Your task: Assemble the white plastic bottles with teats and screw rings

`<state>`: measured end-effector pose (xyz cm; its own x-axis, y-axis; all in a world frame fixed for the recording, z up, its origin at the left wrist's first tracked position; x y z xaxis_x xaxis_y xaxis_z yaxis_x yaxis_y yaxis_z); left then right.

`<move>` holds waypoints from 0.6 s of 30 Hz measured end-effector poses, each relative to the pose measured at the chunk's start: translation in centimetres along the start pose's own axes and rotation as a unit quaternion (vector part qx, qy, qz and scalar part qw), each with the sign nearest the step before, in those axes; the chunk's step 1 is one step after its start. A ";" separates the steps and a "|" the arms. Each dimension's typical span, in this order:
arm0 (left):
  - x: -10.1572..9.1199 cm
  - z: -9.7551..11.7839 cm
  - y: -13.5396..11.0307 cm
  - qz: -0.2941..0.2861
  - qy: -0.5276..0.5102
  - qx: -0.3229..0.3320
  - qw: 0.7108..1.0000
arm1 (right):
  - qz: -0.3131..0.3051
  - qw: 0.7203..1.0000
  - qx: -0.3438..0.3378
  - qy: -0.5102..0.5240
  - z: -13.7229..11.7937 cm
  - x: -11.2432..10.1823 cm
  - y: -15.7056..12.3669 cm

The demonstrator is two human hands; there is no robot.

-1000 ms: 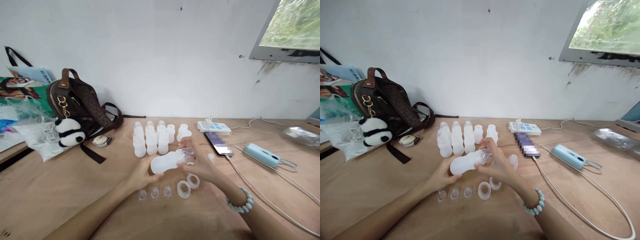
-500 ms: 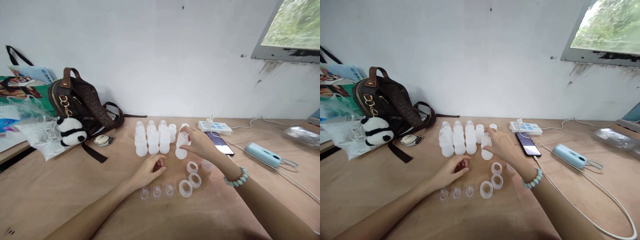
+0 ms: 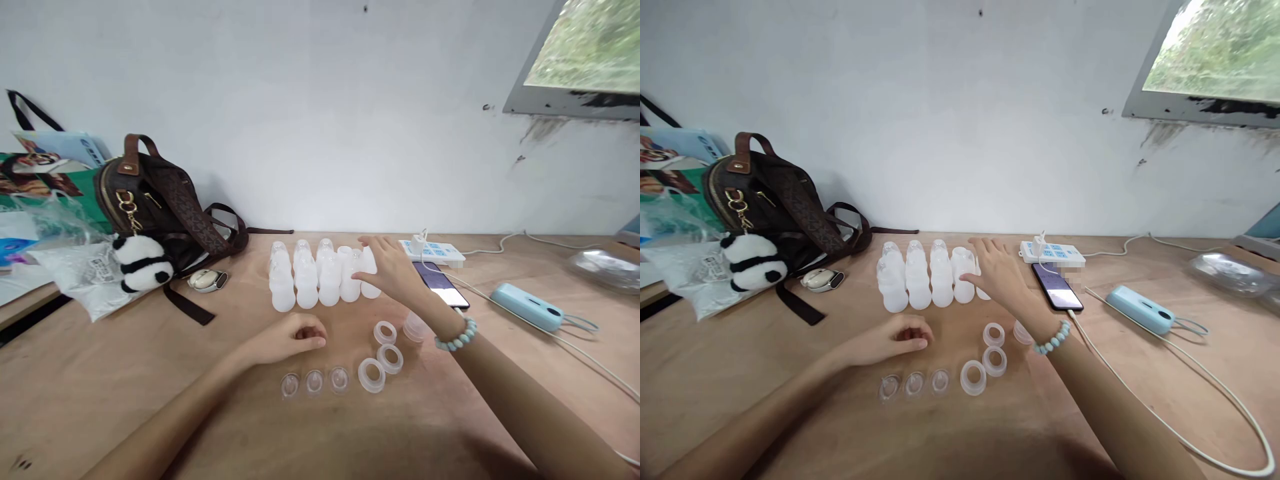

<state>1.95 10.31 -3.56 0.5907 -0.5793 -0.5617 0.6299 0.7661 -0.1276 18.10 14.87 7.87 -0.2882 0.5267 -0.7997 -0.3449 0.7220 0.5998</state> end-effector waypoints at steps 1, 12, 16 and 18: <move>0.1 -0.2 -0.3 -0.039 0.000 -0.018 0.999 | 0.018 1.000 0.001 0.004 0.0 -0.8 -0.5; 1.0 0.7 -2.8 -0.148 0.159 -0.020 0.976 | -0.165 0.972 -0.074 -0.147 -1.5 4.3 -8.1; -0.6 1.2 -2.4 -0.070 0.102 -0.016 0.992 | -0.214 0.970 -0.056 -0.101 -1.1 5.7 -8.5; -1.7 1.7 -1.7 0.011 0.067 0.010 0.998 | -0.210 0.971 -0.056 -0.096 -1.2 5.3 -8.2</move>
<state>0.76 9.48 -1.00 0.5323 -0.5192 -0.6687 0.6289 0.7712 -0.0982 18.30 11.20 -1.25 0.0665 0.2786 -0.9581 -0.4945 0.8432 0.2109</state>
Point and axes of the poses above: each hand's wrist, its own y-axis towards the middle knuckle, its own x-axis out of the palm, z = x × y, the point moved 9 cm from there along y, towards the middle knuckle, and after that the axes turned 3 degrees about z, right-handed, at the moved point
